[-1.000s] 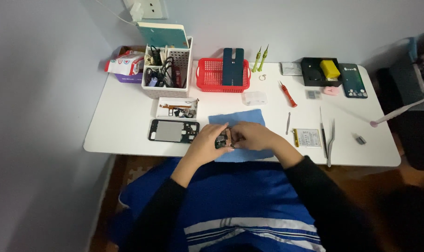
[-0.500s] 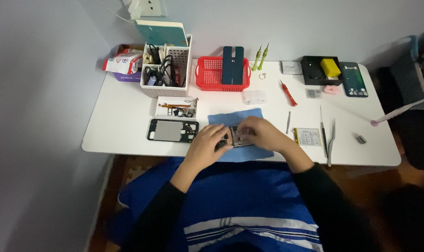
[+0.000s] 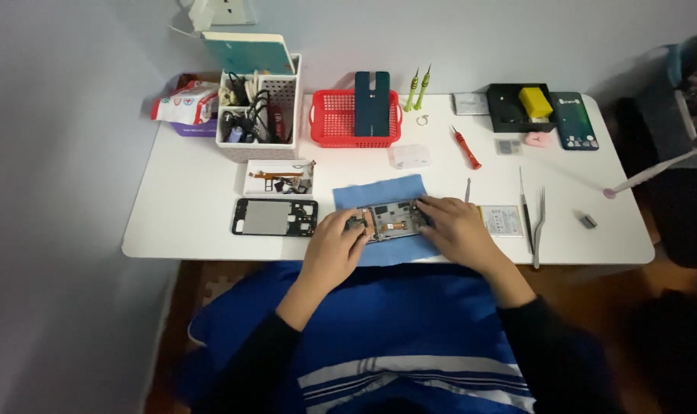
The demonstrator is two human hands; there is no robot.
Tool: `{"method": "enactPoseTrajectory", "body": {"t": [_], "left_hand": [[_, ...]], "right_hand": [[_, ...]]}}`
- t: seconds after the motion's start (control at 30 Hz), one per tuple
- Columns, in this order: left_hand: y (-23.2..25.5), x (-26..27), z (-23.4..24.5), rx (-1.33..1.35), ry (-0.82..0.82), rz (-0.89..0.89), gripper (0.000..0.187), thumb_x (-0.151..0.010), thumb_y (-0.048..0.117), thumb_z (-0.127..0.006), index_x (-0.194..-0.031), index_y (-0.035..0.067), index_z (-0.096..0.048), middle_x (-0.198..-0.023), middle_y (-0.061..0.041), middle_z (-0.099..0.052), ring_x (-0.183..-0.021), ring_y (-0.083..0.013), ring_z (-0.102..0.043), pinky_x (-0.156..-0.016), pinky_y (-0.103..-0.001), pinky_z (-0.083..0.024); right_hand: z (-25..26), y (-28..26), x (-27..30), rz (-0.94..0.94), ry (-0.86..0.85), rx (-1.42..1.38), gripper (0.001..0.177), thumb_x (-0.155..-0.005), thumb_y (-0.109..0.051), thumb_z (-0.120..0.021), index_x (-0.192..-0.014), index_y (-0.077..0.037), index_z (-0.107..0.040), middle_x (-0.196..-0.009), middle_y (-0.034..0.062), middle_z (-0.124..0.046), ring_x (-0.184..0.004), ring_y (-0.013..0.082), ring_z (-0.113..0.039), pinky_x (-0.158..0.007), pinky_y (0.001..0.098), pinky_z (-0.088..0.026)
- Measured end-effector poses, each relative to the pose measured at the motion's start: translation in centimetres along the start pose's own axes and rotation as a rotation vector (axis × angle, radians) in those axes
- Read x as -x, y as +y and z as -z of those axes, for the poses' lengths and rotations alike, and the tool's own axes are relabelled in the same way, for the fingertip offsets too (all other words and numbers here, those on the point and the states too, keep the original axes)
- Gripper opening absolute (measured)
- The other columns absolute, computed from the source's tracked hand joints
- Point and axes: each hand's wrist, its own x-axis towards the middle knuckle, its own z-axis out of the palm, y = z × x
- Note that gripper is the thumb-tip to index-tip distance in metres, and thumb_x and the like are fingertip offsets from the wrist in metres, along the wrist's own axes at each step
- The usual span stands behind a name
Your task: Reinstalling internal components of a smartphone, including cleaning parts with a brush and positioning the motherboard.
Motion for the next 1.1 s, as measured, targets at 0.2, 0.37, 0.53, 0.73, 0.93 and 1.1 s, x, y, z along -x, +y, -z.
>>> {"method": "enactPoseTrajectory", "body": {"t": [0.2,0.37,0.53,0.73,0.93,1.1], "left_hand": [[1.8,-0.6,-2.2,-0.037,0.141,-0.181,0.021,-0.100,0.017,-0.063,-0.109,0.000,-0.072,-0.116,-0.020,-0.066,-0.117,-0.0390,-0.062,-0.088,-0.048,-0.056],[3.9,-1.7,-2.7,-0.055,0.147,-0.250,0.025,-0.100,0.020,-0.063,-0.113,0.002,-0.073,-0.115,-0.019,-0.067,-0.121,-0.0388,-0.061,-0.099,-0.050,-0.051],[5.5,-3.0,-2.4,-0.135,0.056,-0.220,0.032,-0.101,0.025,-0.060,-0.113,-0.002,-0.072,-0.115,-0.022,-0.066,-0.125,-0.0388,-0.057,-0.103,-0.052,-0.047],[5.5,-3.6,-4.2,-0.137,-0.119,-0.160,0.047,-0.100,0.030,-0.062,-0.125,-0.009,-0.066,-0.124,-0.027,-0.064,-0.129,-0.0387,-0.050,-0.110,-0.052,-0.035],[5.4,-3.3,-5.1,-0.151,-0.105,-0.169,0.046,-0.102,0.031,-0.058,-0.126,-0.008,-0.064,-0.126,-0.024,-0.060,-0.130,-0.0354,-0.047,-0.109,-0.047,-0.035],[5.4,-3.7,-5.3,-0.094,-0.154,-0.149,0.044,-0.102,0.029,-0.058,-0.123,-0.009,-0.065,-0.127,-0.025,-0.060,-0.130,-0.0370,-0.047,-0.108,-0.051,-0.035]], "right_hand": [[-0.2,-0.4,-0.5,-0.030,-0.031,0.014,0.044,-0.088,-0.033,-0.075,-0.130,-0.019,-0.072,-0.132,0.0127,-0.069,-0.122,0.0377,-0.062,-0.093,0.0503,-0.048],[-2.3,1.2,-0.3,-0.001,0.070,-0.029,0.039,-0.084,-0.028,-0.080,-0.120,-0.014,-0.075,-0.123,0.0129,-0.072,-0.114,0.0366,-0.066,-0.090,0.0476,-0.050],[-2.9,1.9,0.5,-0.022,0.111,-0.057,0.040,-0.082,-0.031,-0.082,-0.116,-0.013,-0.075,-0.119,0.0112,-0.072,-0.114,0.0344,-0.066,-0.094,0.0447,-0.050],[-3.1,2.0,0.9,-0.062,0.149,-0.164,0.036,-0.079,-0.024,-0.086,-0.108,-0.008,-0.073,-0.115,0.0145,-0.071,-0.112,0.0382,-0.065,-0.095,0.0475,-0.050],[-2.8,1.5,0.8,-0.081,0.129,-0.166,0.026,-0.083,-0.021,-0.083,-0.105,-0.012,-0.074,-0.115,0.0094,-0.072,-0.114,0.0323,-0.066,-0.096,0.0432,-0.049],[-2.4,1.3,0.7,-0.138,0.114,-0.252,0.028,-0.082,-0.017,-0.083,-0.106,-0.009,-0.072,-0.117,0.0132,-0.070,-0.116,0.0379,-0.064,-0.098,0.0482,-0.050]]}}
